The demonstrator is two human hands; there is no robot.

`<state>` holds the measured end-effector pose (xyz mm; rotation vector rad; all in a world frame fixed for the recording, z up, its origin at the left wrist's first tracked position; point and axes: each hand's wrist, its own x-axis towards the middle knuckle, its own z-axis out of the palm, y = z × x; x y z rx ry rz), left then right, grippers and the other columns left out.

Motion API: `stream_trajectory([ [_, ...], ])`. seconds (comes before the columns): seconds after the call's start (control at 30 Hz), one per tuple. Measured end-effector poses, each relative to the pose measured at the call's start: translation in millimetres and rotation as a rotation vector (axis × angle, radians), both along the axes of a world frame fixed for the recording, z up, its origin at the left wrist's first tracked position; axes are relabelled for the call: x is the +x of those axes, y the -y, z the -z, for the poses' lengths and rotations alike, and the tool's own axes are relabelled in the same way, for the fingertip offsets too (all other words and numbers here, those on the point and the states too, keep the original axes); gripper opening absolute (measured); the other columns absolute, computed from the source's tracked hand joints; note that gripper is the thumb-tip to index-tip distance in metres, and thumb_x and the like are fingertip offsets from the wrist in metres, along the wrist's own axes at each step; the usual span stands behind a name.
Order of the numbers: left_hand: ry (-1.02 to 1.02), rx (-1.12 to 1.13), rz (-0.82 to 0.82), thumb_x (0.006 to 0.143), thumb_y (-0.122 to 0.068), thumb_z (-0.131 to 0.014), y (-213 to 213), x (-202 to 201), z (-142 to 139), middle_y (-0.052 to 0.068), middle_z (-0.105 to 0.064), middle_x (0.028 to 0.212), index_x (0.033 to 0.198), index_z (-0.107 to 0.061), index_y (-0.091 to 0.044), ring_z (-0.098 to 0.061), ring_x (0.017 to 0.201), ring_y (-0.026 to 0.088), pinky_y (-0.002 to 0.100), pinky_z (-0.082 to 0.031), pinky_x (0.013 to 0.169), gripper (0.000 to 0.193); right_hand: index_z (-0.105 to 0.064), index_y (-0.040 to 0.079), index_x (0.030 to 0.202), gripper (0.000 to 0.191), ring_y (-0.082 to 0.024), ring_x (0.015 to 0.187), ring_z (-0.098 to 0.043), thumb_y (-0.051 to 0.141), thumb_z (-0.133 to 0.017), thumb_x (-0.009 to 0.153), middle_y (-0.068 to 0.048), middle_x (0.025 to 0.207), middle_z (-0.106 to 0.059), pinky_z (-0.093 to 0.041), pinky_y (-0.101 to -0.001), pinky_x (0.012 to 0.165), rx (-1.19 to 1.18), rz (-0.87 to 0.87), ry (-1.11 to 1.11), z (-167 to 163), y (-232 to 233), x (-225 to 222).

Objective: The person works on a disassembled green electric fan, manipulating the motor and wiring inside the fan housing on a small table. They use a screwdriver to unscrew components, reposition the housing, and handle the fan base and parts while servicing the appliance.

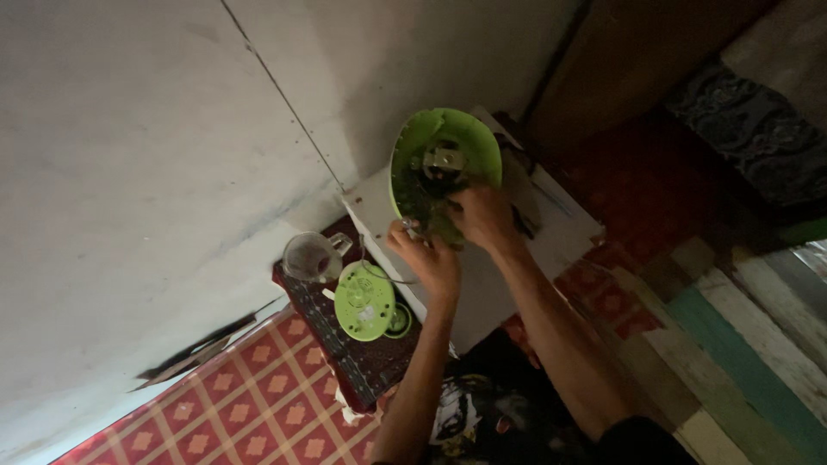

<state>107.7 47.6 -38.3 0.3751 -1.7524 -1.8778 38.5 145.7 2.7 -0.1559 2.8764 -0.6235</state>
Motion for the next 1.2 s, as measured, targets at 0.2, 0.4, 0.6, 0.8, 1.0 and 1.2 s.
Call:
stream_trajectory([
  [0.2, -0.044, -0.047, -0.009, 0.088, 0.014, -0.048, 0.1, 3.1, -0.6, 0.015, -0.036, 0.122, 0.129, -0.040, 0.002, -0.053, 0.109, 0.027, 0.037, -0.054, 0.089, 0.044, -0.080, 0.014, 0.115, 0.029, -0.037, 0.121, -0.058, 0.021, -0.072, 0.088, -0.019, 0.127, -0.064, -0.046, -0.0558, 0.103, 0.018, 0.006, -0.185, -13.6, 10.9, 11.8],
  [0.4, 0.049, -0.217, -0.080, 0.089, 0.013, -0.050, 0.2, 10.4, -5.3, 0.017, -0.038, 0.119, 0.129, -0.041, 0.005, -0.048, 0.109, 0.032, 0.044, -0.042, 0.096, 0.042, -0.071, 0.005, 0.124, 0.055, -0.061, 0.140, -0.020, 0.038, -0.076, 0.080, -0.038, 0.151, -0.032, -0.011, -0.0830, 0.099, 0.065, 0.102, -0.140, 1.4, 27.7, 4.3],
  [0.6, 0.033, -0.200, -0.061, 0.086, 0.009, -0.053, -4.7, 16.7, 2.8, 0.020, -0.041, 0.123, 0.133, -0.040, 0.006, -0.048, 0.110, 0.036, 0.046, -0.040, 0.098, 0.049, -0.078, 0.010, 0.110, 0.032, -0.049, 0.153, -0.017, 0.029, -0.069, 0.086, -0.027, 0.163, -0.027, -0.003, -0.0796, 0.116, 0.277, 0.172, 0.146, 18.6, 29.5, -0.6],
  [0.8, -0.073, -0.309, -0.069, 0.090, 0.011, -0.054, -3.4, 11.9, 22.3, 0.023, -0.043, 0.132, 0.132, -0.042, 0.004, -0.047, 0.122, 0.040, 0.047, -0.039, 0.106, 0.044, -0.066, 0.012, 0.133, 0.059, -0.055, 0.141, -0.020, 0.032, -0.074, 0.078, -0.031, 0.155, -0.027, 0.000, -0.0825, 0.110, 0.206, 0.154, -0.082, 30.0, 26.7, 1.7],
  [1.0, -0.043, -0.213, -0.049, 0.089, 0.006, -0.062, -1.8, 12.1, 29.4, 0.022, -0.042, 0.126, 0.134, -0.041, 0.004, -0.048, 0.116, 0.039, 0.047, -0.039, 0.103, 0.050, -0.059, 0.015, 0.141, 0.065, -0.053, 0.145, -0.016, 0.041, -0.074, 0.083, -0.026, 0.165, -0.015, 0.000, -0.0837, 0.109, 0.226, 0.261, 0.183, 39.5, 48.7, 2.4],
  [1.2, -0.127, -0.238, -0.061, 0.090, 0.007, -0.058, -3.4, 12.0, 27.8, 0.024, -0.043, 0.129, 0.137, -0.041, 0.006, -0.046, 0.119, 0.042, 0.047, -0.037, 0.106, 0.050, -0.055, 0.016, 0.153, 0.085, -0.060, 0.136, -0.014, 0.038, -0.074, 0.073, -0.033, 0.156, -0.021, 0.001, -0.0902, 0.098, 0.108, 0.249, -0.245, 50.1, 41.2, -6.7],
])
